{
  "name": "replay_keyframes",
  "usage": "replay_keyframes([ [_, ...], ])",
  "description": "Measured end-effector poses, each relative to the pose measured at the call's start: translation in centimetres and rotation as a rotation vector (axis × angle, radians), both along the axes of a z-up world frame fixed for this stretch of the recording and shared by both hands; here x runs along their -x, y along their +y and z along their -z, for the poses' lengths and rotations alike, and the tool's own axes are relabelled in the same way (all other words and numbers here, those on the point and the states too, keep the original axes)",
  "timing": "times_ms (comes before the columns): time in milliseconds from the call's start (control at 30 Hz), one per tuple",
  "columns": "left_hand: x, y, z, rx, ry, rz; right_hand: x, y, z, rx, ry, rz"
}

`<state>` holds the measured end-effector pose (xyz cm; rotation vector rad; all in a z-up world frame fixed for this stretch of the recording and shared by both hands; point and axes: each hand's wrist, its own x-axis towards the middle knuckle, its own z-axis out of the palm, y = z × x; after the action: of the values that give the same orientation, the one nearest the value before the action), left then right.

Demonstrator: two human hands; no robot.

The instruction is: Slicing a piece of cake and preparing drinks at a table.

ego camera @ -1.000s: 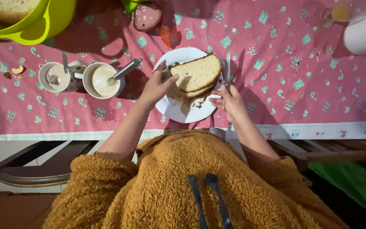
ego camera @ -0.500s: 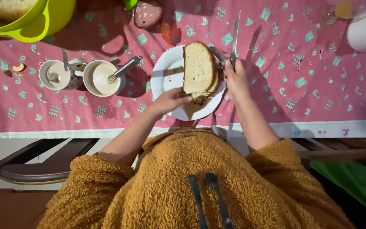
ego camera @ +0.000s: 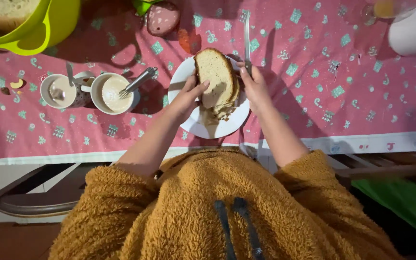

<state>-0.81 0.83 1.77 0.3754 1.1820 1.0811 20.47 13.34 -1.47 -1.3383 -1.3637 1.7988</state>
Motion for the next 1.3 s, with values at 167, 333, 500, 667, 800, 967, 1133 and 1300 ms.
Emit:
replay_keyframes([
  [167,0.8,-1.9,0.8,-0.011,-0.099,-0.053,-1.6,-0.5,-0.7,0.058,-0.007,0.05],
  [333,2.8,-3.0,1.7,0.064,0.934,0.218,-6.3,-1.5,3.5,-0.259,-0.3,0.104],
  [500,3.1,-3.5,2.3,-0.006,1.398,0.216,-5.4,-2.9,-0.2,-0.021,-0.435,0.021],
  [667,2.9,-2.9,2.0,0.11,0.876,0.0,-6.0,-2.4,3.4,-0.035,-0.482,-0.055],
  [800,2.8,-1.3,1.2,0.179,0.574,-0.132,-6.1,1.1,3.8,-0.013,-0.497,0.043],
  [967,2.7,3.9,1.5,0.122,0.461,-0.193,-6.7,8.7,4.2,-0.152,-0.453,-0.002],
  [1133,2.5,10.0,3.9,-0.094,0.341,-0.381,-4.0,15.2,2.6,-0.302,-0.366,0.058],
  [1300,2.7,13.0,4.6,-0.116,0.213,-0.437,-2.5,19.5,4.0,-0.242,-0.441,0.031],
])
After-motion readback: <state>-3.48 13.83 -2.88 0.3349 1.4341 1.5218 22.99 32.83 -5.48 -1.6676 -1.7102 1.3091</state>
